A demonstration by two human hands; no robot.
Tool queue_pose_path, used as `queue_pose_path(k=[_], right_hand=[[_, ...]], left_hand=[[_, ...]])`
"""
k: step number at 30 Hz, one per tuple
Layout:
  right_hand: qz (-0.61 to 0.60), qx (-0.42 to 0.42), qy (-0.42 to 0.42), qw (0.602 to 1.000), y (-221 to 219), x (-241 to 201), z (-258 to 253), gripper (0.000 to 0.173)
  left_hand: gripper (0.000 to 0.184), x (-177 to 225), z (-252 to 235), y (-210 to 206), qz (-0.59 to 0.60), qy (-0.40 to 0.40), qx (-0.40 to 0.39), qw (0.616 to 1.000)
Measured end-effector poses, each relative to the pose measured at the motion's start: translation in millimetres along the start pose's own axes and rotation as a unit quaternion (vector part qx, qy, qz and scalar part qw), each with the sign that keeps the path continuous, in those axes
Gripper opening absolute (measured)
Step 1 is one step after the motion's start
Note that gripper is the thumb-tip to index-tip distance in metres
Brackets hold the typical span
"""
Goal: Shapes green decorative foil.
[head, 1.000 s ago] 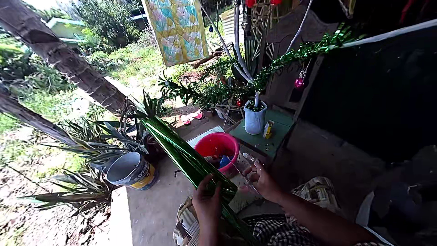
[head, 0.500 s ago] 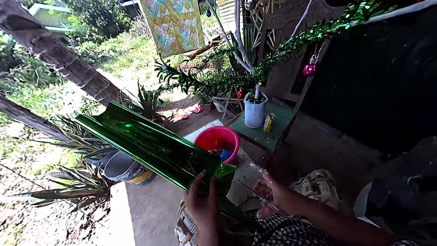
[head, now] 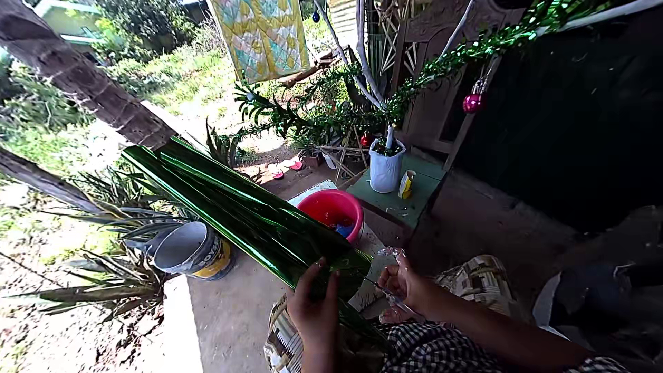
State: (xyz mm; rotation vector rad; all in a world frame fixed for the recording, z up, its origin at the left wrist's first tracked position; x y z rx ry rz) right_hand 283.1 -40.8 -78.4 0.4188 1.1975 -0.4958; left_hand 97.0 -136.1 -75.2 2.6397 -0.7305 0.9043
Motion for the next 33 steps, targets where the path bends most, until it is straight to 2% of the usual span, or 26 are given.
queue_pose_path(k=[6, 13, 17, 28, 33], right_hand=[[-0.018, -0.009, 0.009, 1.0, -3.0, -2.5, 2.4, 0.125], [-0.01, -0.015, 0.006, 1.0, -2.1, 0.1, 2.0, 0.134], [-0.012, -0.007, 0.004, 1.0, -3.0, -2.4, 3.1, 0.127], [-0.035, -0.017, 0.01, 0.999, -6.6, -0.4, 2.9, 0.125], [-0.056, -0.007, 0.011, 0.998, -7.5, 3.6, 2.3, 0.115]], left_hand=[[0.028, -0.8, 0.2, -0.7, 0.01, 0.004, -0.003, 1.0], [0.029, 1.3, -2.2, -0.2, 0.027, 0.022, 0.019, 0.999], [0.029, 2.3, -0.9, -2.1, 0.029, 0.019, 0.01, 0.999], [0.029, 1.1, -0.4, -1.6, 0.031, 0.021, 0.004, 0.999], [0.03, 0.4, -2.2, -1.0, 0.054, 0.036, 0.002, 0.998]])
Point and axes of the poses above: each hand's wrist, its own z-axis away from the middle knuckle, its own y-axis out of the back of the hand, x = y × z, the point moved 1 cm from there along -z, towards the middle knuckle, and after that the axes turned 7 degrees about -y, right-handed, at the moved point
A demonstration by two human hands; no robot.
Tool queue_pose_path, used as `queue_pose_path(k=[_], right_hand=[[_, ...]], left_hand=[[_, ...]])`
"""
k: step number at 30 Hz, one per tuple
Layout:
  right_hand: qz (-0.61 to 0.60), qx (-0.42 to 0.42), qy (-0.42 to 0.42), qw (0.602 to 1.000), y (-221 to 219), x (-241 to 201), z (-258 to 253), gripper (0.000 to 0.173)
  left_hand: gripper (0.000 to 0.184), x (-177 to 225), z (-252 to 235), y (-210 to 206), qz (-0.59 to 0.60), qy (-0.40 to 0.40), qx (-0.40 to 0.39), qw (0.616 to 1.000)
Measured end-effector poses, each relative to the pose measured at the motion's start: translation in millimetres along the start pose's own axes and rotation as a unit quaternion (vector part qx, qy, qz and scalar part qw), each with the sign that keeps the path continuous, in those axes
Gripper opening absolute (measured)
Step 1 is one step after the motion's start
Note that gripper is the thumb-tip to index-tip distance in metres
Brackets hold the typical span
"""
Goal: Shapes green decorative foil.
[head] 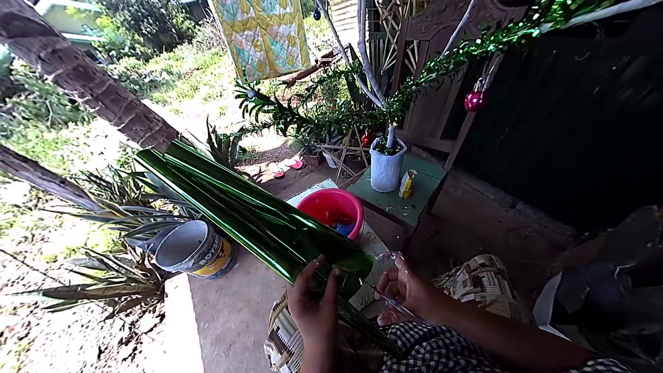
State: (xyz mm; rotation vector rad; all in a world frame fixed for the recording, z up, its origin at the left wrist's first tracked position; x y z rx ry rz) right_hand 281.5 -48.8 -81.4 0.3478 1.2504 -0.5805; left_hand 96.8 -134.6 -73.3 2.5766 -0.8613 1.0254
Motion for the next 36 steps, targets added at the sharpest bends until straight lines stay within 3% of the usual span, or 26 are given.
queue_pose_path(k=[9, 18, 23, 30, 36], right_hand=[[-0.021, 0.02, 0.019, 0.999, -4, 8, 0, 0.111], [-0.016, 0.073, 0.025, 0.997, -16, 10, -1, 0.117], [-0.034, 0.088, 0.03, 0.995, -22, 13, -1, 0.105], [-0.061, 0.09, 0.024, 0.994, -24, 14, -6, 0.114], [-0.081, 0.105, 0.03, 0.991, -28, 12, -4, 0.104]], left_hand=[[0.04, 0, 2, 1, 0.072, 0.039, 0.018, 0.996], [0.033, 4, 5, -3, -0.003, -0.006, -0.003, 1.0], [0.032, 3, 4, -5, -0.041, -0.008, -0.006, 0.999], [0.032, 2, 5, -7, -0.034, -0.023, -0.013, 0.999], [0.031, 1, 5, -6, -0.045, -0.03, -0.02, 0.998]])
Point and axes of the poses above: each hand's wrist, its own z-axis away from the middle knuckle, its own y-axis out of the back of the hand, x = y × z, the point moved 1 cm from there along -z, towards the middle knuckle, and after that the axes turned 7 degrees about -y, right-handed, at the moved point
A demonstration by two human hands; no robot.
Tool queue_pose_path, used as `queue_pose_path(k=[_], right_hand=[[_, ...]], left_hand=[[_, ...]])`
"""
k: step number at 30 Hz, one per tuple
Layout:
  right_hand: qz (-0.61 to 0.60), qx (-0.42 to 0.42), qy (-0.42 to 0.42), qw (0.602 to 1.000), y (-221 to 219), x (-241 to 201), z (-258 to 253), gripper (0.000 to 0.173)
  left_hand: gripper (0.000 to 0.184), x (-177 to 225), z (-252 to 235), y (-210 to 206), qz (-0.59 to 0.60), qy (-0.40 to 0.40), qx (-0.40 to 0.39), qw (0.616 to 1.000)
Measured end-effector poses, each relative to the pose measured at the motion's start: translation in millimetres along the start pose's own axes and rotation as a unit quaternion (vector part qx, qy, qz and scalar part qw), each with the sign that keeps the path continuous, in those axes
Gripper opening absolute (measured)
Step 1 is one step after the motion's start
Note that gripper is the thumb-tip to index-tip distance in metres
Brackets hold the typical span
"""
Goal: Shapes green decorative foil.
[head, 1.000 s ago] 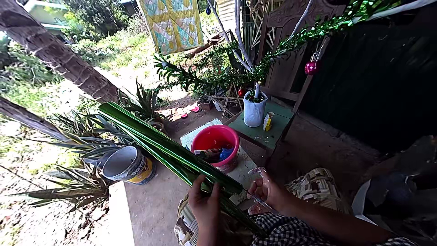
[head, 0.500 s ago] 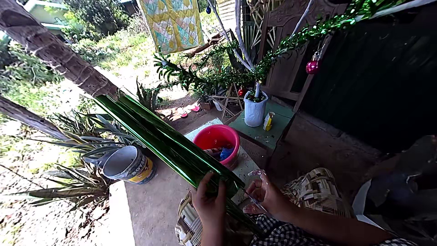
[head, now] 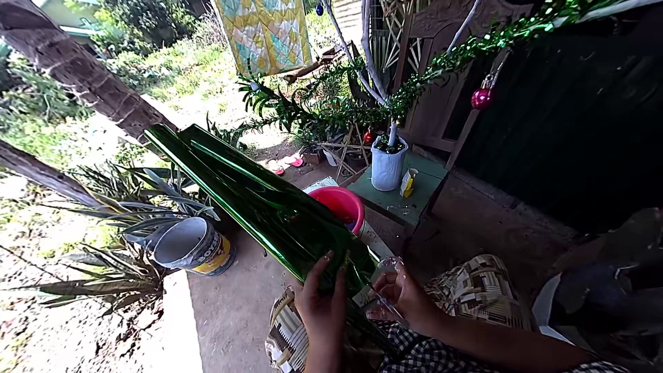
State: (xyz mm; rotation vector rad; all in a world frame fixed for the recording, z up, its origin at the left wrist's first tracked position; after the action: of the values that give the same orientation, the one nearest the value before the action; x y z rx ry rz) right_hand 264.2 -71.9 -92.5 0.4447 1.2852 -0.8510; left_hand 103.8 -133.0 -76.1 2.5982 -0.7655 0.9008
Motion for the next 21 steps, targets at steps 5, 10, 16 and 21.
queue_pose_path(k=[5, 10, 16, 21], right_hand=[[-0.023, -0.003, 0.014, 1.0, -2, -1, -2, 0.107], [-0.058, 0.011, 0.005, 0.998, -6, -4, -1, 0.105], [-0.083, 0.028, 0.026, 0.996, -7, -3, -5, 0.116], [-0.062, 0.045, 0.039, 0.996, -4, -11, -13, 0.142]], left_hand=[[0.032, 0, 0, 0, 0.013, -0.007, -0.018, 1.0], [0.035, 0, -1, 0, 0.016, -0.001, -0.035, 0.999], [0.034, -1, 1, -1, 0.013, 0.009, -0.06, 0.998], [0.034, 2, 2, -4, -0.006, 0.005, -0.086, 0.996]])
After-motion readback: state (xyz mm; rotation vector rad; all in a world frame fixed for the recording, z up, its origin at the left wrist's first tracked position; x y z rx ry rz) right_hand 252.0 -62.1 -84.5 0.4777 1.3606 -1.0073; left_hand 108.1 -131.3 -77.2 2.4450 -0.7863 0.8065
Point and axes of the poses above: each hand's wrist, its own z-axis away from the middle knuckle, its own y-axis out of the back of the hand, x = y × z, the point moved 1 cm from there along -z, towards the middle knuckle, and after that the axes turned 7 degrees about -y, right-handed, at the moved point
